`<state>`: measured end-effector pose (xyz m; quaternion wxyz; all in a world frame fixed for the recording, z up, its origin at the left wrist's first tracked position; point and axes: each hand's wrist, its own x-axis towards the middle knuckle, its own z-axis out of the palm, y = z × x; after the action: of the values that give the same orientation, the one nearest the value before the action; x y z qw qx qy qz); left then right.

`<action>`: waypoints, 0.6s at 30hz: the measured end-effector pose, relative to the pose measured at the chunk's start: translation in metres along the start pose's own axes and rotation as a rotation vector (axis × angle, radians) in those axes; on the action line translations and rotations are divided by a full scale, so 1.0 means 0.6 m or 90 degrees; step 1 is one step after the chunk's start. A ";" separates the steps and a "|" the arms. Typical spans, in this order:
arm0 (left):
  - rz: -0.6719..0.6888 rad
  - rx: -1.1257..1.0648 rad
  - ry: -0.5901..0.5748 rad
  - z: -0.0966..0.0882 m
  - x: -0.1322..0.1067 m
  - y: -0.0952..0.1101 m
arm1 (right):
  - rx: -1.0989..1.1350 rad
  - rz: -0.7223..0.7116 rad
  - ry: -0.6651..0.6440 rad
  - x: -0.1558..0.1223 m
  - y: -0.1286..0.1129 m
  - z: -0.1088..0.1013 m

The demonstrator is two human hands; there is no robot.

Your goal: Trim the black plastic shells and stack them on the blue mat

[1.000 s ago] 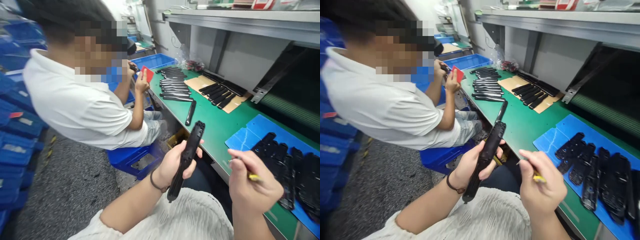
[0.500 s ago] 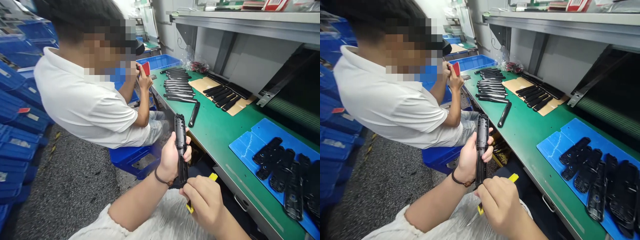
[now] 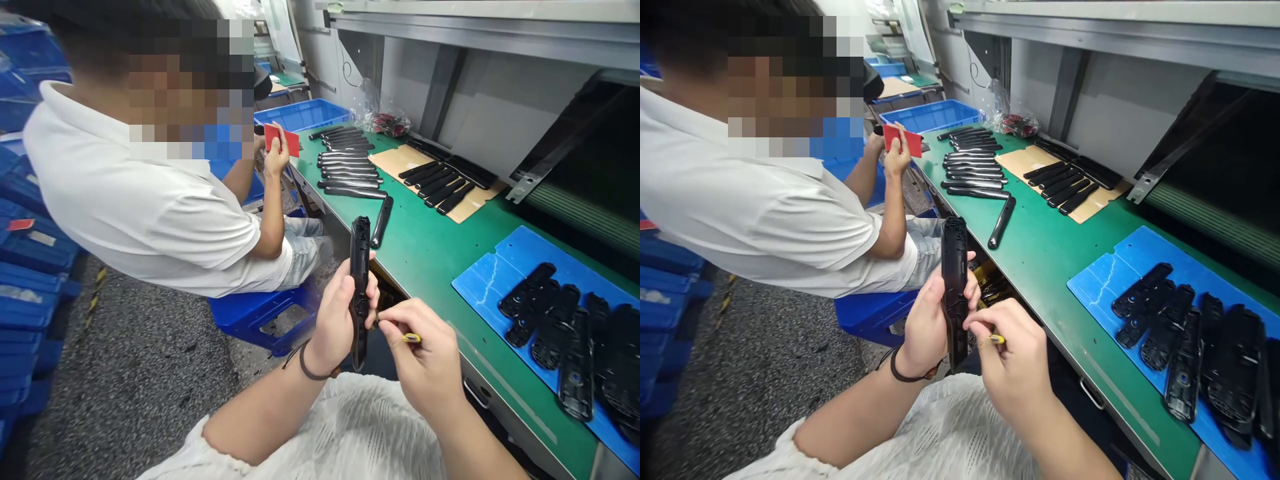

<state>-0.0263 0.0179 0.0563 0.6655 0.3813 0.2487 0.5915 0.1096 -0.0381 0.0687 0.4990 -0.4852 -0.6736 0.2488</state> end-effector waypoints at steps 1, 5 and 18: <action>0.016 0.016 -0.001 0.002 -0.002 -0.002 | 0.035 0.022 -0.012 0.004 -0.004 0.007; 0.054 0.067 -0.002 0.008 -0.010 -0.009 | 0.150 0.130 -0.030 0.010 -0.005 0.027; -0.071 0.030 -0.062 -0.010 0.010 -0.014 | 0.004 0.221 0.031 0.005 0.033 -0.021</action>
<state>-0.0250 0.0250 0.0467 0.6992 0.4110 0.2509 0.5285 0.1291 -0.0294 0.0585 0.4661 -0.5984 -0.5668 0.3216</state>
